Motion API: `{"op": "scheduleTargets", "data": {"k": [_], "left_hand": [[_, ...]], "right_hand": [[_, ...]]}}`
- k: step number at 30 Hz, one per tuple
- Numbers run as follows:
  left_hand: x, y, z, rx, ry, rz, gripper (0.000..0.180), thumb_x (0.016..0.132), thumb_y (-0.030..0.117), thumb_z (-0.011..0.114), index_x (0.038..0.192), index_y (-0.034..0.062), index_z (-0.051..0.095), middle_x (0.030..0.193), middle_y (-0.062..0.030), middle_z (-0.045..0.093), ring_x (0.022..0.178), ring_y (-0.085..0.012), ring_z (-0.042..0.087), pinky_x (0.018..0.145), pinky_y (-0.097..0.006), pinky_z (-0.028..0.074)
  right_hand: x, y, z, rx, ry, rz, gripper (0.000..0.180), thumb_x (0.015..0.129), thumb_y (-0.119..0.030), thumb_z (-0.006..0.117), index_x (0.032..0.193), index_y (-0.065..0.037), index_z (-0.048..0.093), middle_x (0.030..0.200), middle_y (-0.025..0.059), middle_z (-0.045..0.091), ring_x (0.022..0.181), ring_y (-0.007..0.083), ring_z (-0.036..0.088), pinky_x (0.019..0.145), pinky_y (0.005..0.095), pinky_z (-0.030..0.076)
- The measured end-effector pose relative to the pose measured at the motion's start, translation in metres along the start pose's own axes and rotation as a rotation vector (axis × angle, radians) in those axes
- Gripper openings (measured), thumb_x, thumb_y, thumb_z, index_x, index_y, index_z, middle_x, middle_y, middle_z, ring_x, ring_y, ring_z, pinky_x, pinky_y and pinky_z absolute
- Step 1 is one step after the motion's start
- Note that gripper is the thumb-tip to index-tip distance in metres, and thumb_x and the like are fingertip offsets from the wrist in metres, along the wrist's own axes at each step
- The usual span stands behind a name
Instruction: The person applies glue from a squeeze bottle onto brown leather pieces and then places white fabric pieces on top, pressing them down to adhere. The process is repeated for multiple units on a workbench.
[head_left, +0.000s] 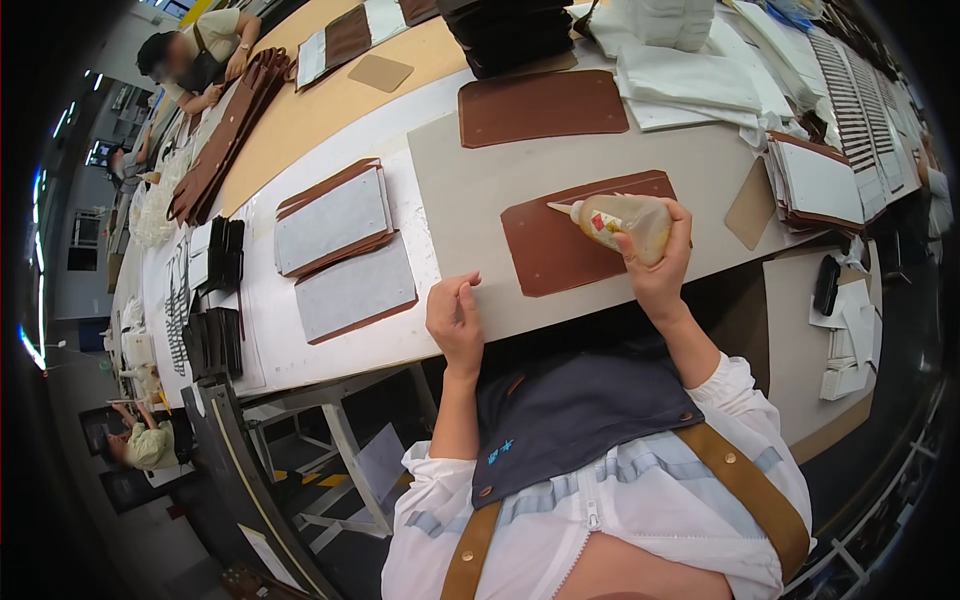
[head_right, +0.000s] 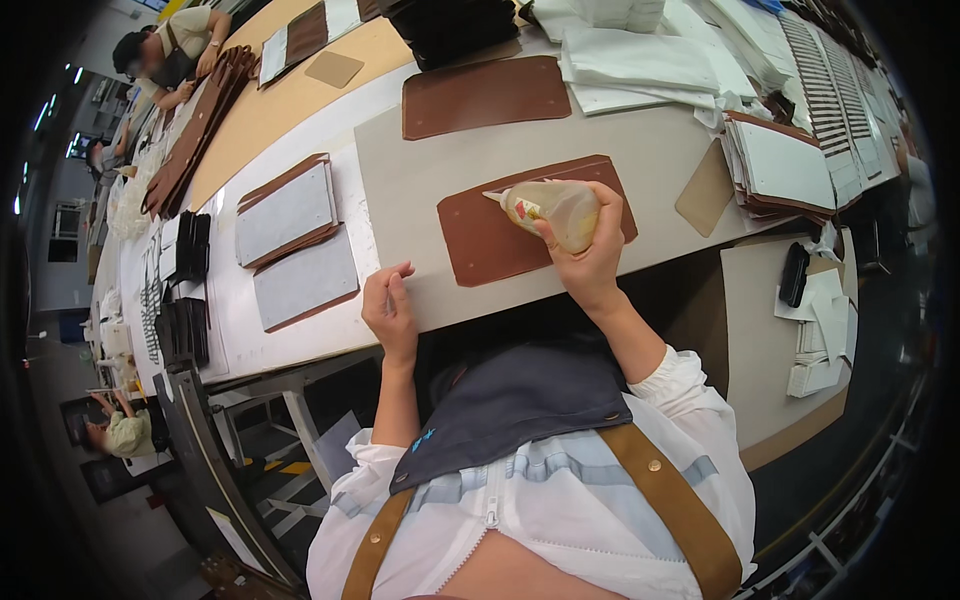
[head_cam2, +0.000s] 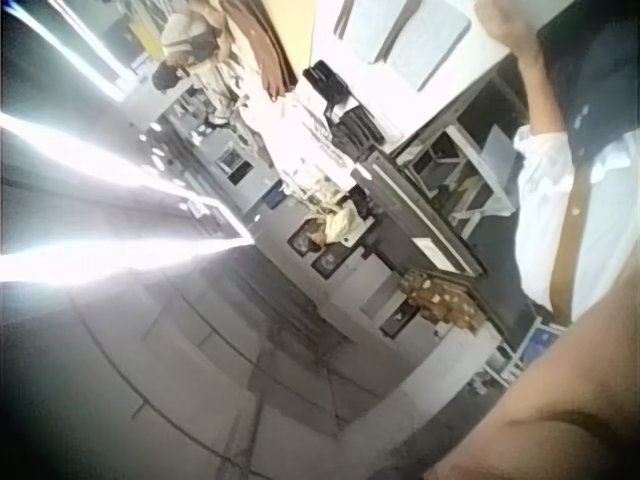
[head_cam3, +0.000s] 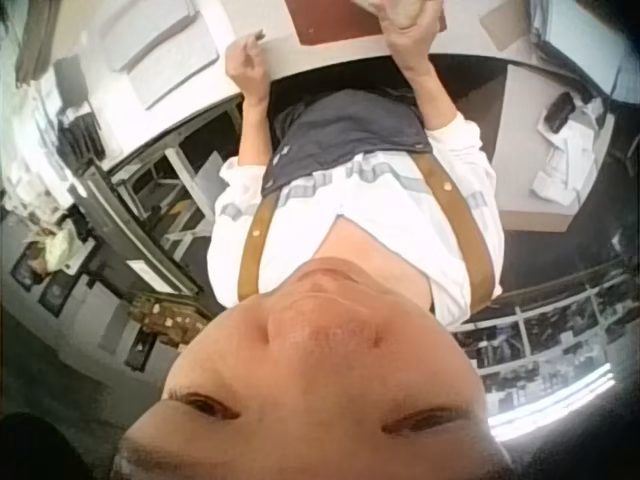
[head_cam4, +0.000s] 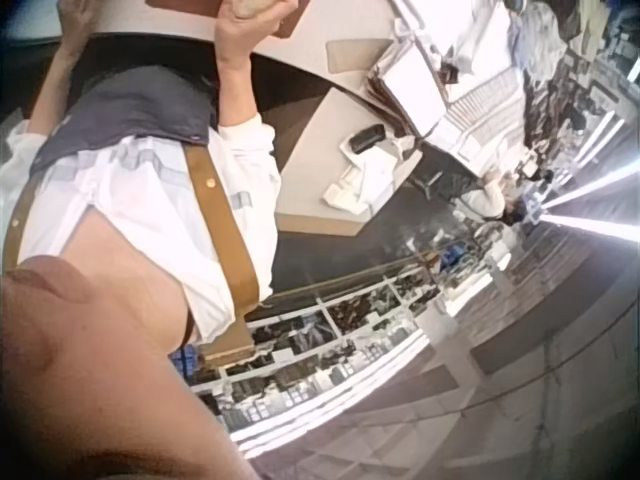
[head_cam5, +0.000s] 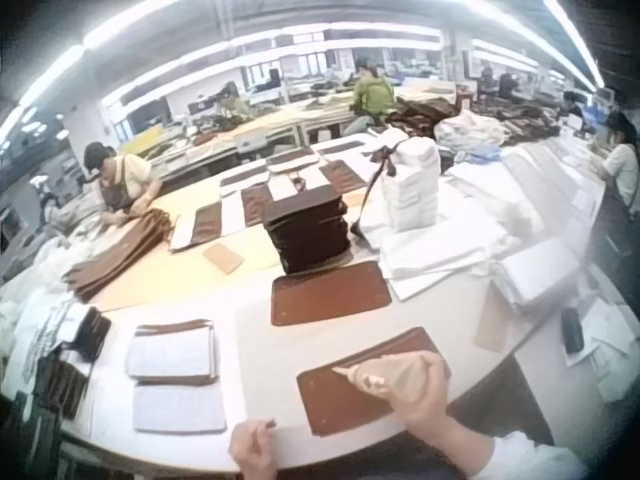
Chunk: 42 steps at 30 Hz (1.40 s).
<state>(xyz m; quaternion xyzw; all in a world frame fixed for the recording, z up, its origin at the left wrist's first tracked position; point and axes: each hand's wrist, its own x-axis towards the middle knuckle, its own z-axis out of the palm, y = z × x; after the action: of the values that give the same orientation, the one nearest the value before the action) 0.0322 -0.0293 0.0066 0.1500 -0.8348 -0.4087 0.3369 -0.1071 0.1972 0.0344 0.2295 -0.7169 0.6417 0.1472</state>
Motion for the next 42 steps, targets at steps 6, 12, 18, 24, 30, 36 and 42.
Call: {"op": "scheduleTargets", "data": {"k": [6, 12, 18, 24, 30, 36, 42], "left_hand": [[0.001, 0.0, 0.0, 0.001, 0.02, 0.028, 0.015, 0.099, 0.009, 0.058, 0.097, 0.0013, 0.071, 0.089, -0.0097, 0.071, 0.085, -0.025, 0.065, 0.079, -0.035, 0.051], [0.002, -0.002, 0.0, -0.017, 0.029, 0.035, 0.014, 0.098, 0.008, 0.059, 0.097, 0.0013, 0.071, 0.089, -0.0098, 0.071, 0.084, -0.0251, 0.065, 0.078, -0.035, 0.051], [0.003, 0.001, -0.002, -0.007, 0.033, 0.047, 0.015, 0.099, 0.007, 0.057, 0.097, 0.0007, 0.071, 0.088, -0.0098, 0.071, 0.083, -0.0237, 0.065, 0.077, -0.035, 0.051], [0.002, -0.003, -0.002, -0.009, 0.049, 0.051, 0.014, 0.098, 0.006, 0.057, 0.098, 0.0002, 0.071, 0.088, -0.0099, 0.07, 0.083, -0.0231, 0.066, 0.077, -0.034, 0.051], [0.001, -0.003, -0.002, -0.002, 0.054, 0.045, 0.015, 0.099, 0.005, 0.057, 0.099, -0.0002, 0.071, 0.088, -0.0103, 0.069, 0.083, -0.0221, 0.066, 0.077, -0.033, 0.051], [0.004, 0.0, -0.002, 0.013, 0.071, 0.045, 0.013, 0.097, 0.005, 0.058, 0.096, 0.0017, 0.071, 0.086, -0.0092, 0.07, 0.081, -0.0243, 0.066, 0.074, -0.035, 0.052], [0.003, -0.001, -0.001, 0.033, 0.077, 0.05, 0.011, 0.096, 0.004, 0.06, 0.096, 0.0025, 0.071, 0.085, -0.0088, 0.07, 0.08, -0.0252, 0.066, 0.073, -0.036, 0.052]], "right_hand": [[-0.003, -0.003, 0.024, 0.043, -0.093, -0.012, 0.055, 0.09, -0.018, 0.078, 0.129, -0.001, 0.042, 0.121, 0.0166, 0.064, 0.114, 0.0235, 0.064, 0.099, 0.0343, 0.051], [0.005, -0.002, 0.042, 0.088, -0.19, -0.021, 0.058, 0.09, -0.021, 0.079, 0.13, -0.001, 0.042, 0.122, 0.0151, 0.062, 0.113, 0.0222, 0.063, 0.098, 0.0339, 0.051], [0.057, -0.001, 0.024, 0.192, -0.283, 0.205, 0.061, 0.087, -0.026, 0.082, 0.133, -0.004, 0.048, 0.117, 0.0066, 0.057, 0.108, 0.016, 0.058, 0.093, 0.0306, 0.05], [0.084, 0.009, 0.025, 0.23, -0.409, 0.247, 0.056, 0.088, -0.029, 0.081, 0.131, -0.007, 0.053, 0.116, 0.0034, 0.056, 0.11, 0.0145, 0.056, 0.095, 0.0297, 0.048], [0.085, 0.015, 0.03, 0.201, -0.45, 0.238, 0.055, 0.087, -0.029, 0.081, 0.131, -0.007, 0.054, 0.116, 0.0035, 0.056, 0.11, 0.0145, 0.056, 0.095, 0.0296, 0.048], [0.081, 0.014, 0.022, 0.207, -0.501, 0.253, 0.055, 0.088, -0.028, 0.081, 0.131, -0.007, 0.054, 0.116, 0.0036, 0.058, 0.111, 0.0143, 0.056, 0.095, 0.0297, 0.048], [0.069, 0.005, 0.008, 0.183, -0.588, 0.298, 0.055, 0.088, -0.027, 0.08, 0.132, -0.006, 0.054, 0.118, 0.0045, 0.059, 0.112, 0.0151, 0.056, 0.098, 0.031, 0.047]]}}
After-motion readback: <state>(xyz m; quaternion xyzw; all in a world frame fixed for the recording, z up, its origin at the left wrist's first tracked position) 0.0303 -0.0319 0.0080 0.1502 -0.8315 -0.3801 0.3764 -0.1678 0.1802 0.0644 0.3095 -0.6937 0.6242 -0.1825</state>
